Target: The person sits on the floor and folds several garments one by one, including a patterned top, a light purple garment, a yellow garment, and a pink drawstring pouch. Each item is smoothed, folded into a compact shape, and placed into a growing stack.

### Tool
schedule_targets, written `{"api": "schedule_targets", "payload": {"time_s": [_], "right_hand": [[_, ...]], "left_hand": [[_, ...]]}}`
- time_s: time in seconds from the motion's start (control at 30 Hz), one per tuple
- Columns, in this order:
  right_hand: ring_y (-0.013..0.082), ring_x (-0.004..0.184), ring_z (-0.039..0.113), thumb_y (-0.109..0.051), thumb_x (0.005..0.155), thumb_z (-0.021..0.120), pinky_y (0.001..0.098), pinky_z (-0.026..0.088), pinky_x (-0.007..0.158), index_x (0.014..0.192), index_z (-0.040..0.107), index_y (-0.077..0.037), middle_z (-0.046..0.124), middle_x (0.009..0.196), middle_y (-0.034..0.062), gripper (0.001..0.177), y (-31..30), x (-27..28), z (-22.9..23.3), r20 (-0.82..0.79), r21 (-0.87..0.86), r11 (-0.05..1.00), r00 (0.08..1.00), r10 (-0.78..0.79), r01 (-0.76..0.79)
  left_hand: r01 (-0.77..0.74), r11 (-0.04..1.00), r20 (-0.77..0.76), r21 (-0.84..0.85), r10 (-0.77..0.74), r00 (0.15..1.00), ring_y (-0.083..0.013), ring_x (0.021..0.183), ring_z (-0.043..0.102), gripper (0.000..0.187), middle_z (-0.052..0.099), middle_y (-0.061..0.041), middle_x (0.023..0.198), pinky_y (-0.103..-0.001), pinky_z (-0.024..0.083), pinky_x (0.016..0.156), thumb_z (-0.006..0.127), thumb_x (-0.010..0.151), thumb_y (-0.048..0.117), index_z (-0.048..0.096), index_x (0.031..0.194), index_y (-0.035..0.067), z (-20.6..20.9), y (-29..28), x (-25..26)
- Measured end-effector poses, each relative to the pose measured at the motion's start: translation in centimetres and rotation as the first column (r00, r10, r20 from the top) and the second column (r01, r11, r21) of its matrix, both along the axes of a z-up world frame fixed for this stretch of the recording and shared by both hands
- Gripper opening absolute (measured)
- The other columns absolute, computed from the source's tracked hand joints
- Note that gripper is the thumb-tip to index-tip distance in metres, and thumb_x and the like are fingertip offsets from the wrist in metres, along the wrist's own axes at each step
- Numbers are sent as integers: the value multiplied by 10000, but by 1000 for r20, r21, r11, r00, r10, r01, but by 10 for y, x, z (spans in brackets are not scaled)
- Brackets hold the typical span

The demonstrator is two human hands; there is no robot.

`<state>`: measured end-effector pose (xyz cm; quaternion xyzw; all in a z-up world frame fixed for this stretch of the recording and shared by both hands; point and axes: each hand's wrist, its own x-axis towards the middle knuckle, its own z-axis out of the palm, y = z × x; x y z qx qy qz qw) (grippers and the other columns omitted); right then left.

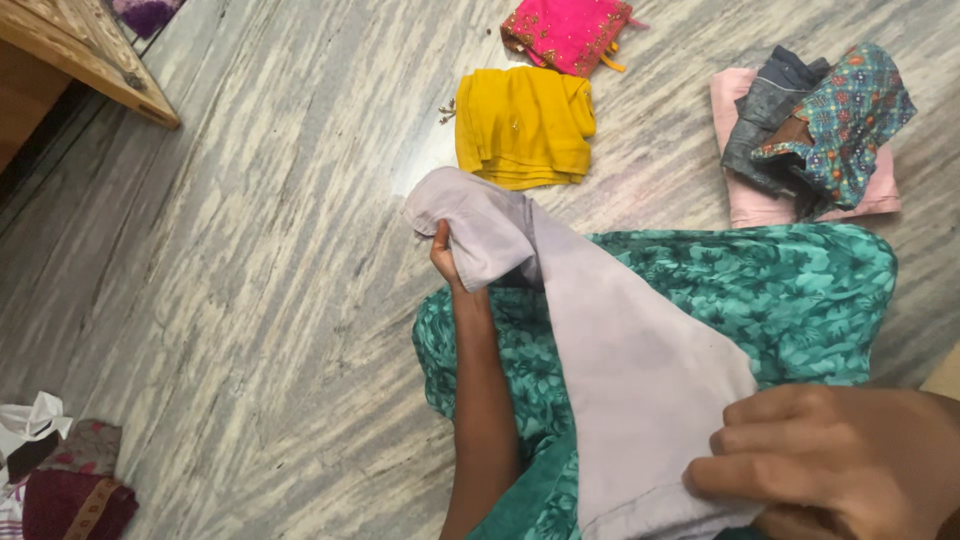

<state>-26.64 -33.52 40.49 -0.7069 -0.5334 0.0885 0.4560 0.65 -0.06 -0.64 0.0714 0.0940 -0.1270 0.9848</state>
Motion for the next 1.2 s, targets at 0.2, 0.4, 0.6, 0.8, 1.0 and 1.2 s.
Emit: {"api": "schedule_targets", "payload": {"time_s": [0.2,0.4,0.6,0.8,1.0,1.2], "right_hand": [[272,766,715,-20,885,733,431,592,722,1278,603,39,675,882,126,419,2,-11,-13,-141,-102,994,988,-62,48],[237,832,761,-160,812,770,381,586,727,1250,628,20,752,1003,133,494,-54,-20,-65,-239,82,849,837,-492,522],[248,906,738,-209,800,775,392,570,781,1289,622,-5,735,1072,133,551,-106,18,-177,-191,-189,268,233,-954,945],[259,980,715,-259,788,780,403,554,835,1328,617,-31,718,1141,133,608,-152,61,-254,-67,-301,57,39,-997,952],[271,1054,692,-308,776,785,414,538,888,1366,611,-56,701,1209,133,665,-199,84,-260,4,-164,-54,-54,-999,985],[282,1128,669,-358,764,790,425,522,942,1405,605,-82,684,1278,133,722,-238,56,-237,92,-178,-37,-21,-996,983]], "left_hand": [[33,999,12,-40,-32,999,-398,1264,600,507,637,-227,1351,-536,422,1151,573,987,254,544,1385,-59,-1,0,2],[44,999,27,-24,-44,999,-392,1264,603,496,639,-220,1352,-533,428,1155,582,999,250,547,1388,-55,9,4,-3],[-118,977,163,176,89,983,-387,1258,606,491,643,-215,1344,-528,432,1151,585,998,250,551,1383,-53,67,23,-30],[-597,671,529,440,343,776,-381,1251,608,487,646,-211,1335,-524,436,1146,589,997,250,555,1378,-51,161,74,-134],[-792,403,710,459,370,599,-376,1244,611,482,650,-206,1327,-520,440,1142,592,995,250,559,1372,-50,220,109,-215],[-814,355,742,460,350,572,-371,1237,613,478,653,-202,1319,-516,444,1138,595,994,249,562,1367,-48,230,115,-225]]}}
